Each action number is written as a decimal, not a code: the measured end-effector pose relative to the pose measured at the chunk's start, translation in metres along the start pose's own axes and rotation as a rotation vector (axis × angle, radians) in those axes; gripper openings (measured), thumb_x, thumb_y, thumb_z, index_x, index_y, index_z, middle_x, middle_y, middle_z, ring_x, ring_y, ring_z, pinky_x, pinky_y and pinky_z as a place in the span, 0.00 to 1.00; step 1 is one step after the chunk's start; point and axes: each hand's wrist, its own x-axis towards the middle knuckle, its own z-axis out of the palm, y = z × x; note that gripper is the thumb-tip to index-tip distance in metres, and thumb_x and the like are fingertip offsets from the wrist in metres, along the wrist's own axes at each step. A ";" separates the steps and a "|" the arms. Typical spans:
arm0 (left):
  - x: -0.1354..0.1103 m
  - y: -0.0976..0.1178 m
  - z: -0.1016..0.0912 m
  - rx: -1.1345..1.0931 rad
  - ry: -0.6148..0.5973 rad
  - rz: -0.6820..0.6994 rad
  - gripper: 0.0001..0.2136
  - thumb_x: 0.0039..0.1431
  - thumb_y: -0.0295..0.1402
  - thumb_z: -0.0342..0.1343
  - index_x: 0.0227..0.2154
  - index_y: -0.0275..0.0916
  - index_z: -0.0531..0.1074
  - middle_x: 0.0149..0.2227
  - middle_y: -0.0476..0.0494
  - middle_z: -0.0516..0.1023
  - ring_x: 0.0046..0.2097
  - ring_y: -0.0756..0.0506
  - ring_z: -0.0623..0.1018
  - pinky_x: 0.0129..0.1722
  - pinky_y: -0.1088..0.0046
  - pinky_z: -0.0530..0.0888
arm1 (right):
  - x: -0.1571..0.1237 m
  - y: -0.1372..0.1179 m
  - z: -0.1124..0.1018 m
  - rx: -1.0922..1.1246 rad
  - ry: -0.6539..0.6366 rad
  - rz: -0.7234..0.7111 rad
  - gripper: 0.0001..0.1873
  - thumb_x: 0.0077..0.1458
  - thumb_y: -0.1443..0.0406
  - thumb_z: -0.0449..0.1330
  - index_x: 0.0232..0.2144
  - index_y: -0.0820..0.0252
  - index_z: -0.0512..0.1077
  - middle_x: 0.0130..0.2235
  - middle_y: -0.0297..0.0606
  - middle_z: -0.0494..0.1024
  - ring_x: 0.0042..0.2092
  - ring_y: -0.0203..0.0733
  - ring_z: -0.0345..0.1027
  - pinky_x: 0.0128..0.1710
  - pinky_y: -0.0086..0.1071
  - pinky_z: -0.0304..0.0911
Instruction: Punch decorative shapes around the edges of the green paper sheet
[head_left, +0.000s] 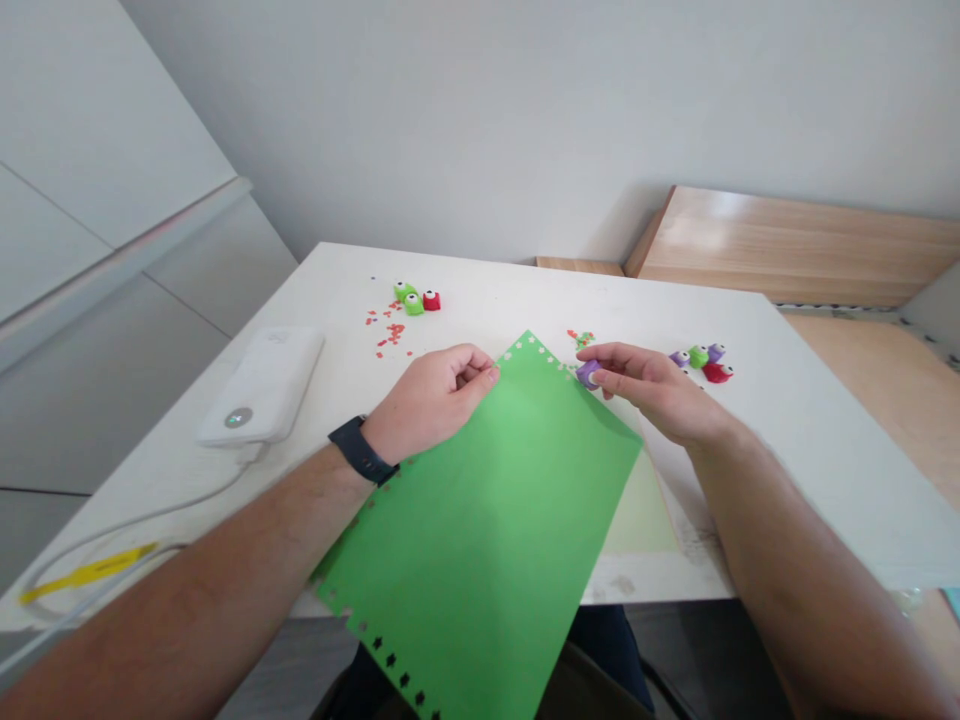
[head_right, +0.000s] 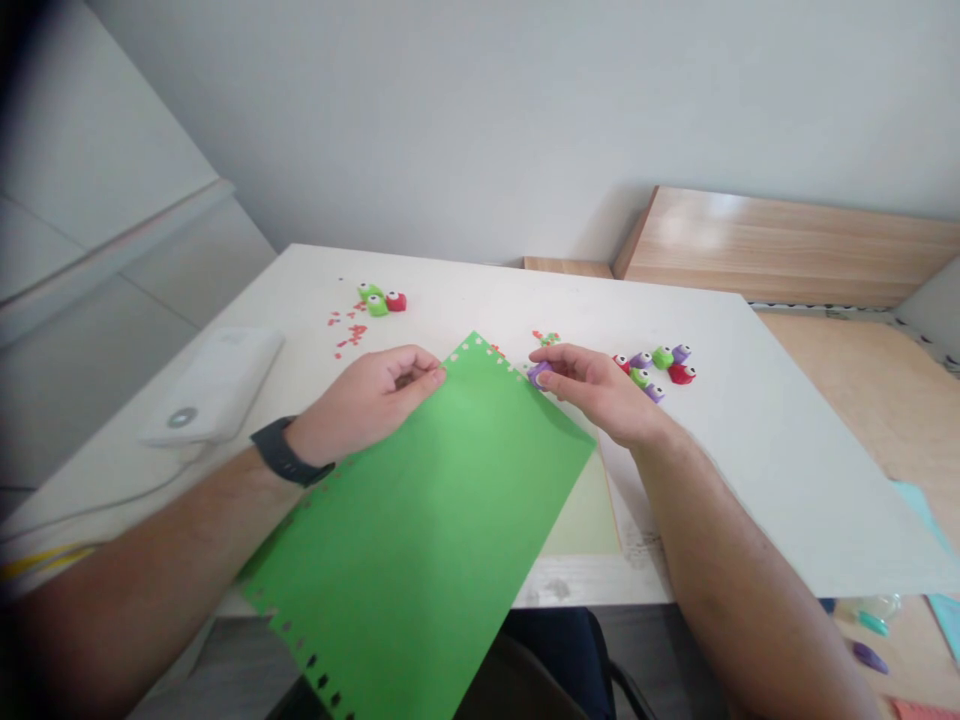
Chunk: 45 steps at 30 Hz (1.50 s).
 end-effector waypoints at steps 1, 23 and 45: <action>0.000 0.000 0.000 0.001 0.002 -0.002 0.15 0.67 0.47 0.58 0.39 0.39 0.77 0.34 0.48 0.81 0.34 0.47 0.76 0.35 0.71 0.70 | 0.000 0.000 0.000 0.001 0.001 -0.003 0.21 0.59 0.54 0.69 0.53 0.54 0.79 0.46 0.39 0.81 0.45 0.43 0.70 0.44 0.38 0.64; 0.000 0.001 0.000 0.005 -0.008 0.007 0.14 0.68 0.47 0.57 0.39 0.40 0.77 0.34 0.49 0.81 0.33 0.47 0.76 0.33 0.71 0.69 | -0.002 -0.006 0.003 0.014 -0.042 0.021 0.22 0.60 0.54 0.69 0.54 0.54 0.79 0.46 0.38 0.81 0.46 0.42 0.71 0.48 0.39 0.66; -0.001 -0.001 0.001 0.022 0.005 0.033 0.14 0.69 0.46 0.55 0.38 0.40 0.76 0.33 0.48 0.80 0.32 0.47 0.75 0.32 0.71 0.69 | 0.000 0.000 0.010 0.000 -0.093 0.123 0.26 0.57 0.55 0.72 0.55 0.54 0.76 0.46 0.38 0.81 0.45 0.42 0.74 0.47 0.39 0.68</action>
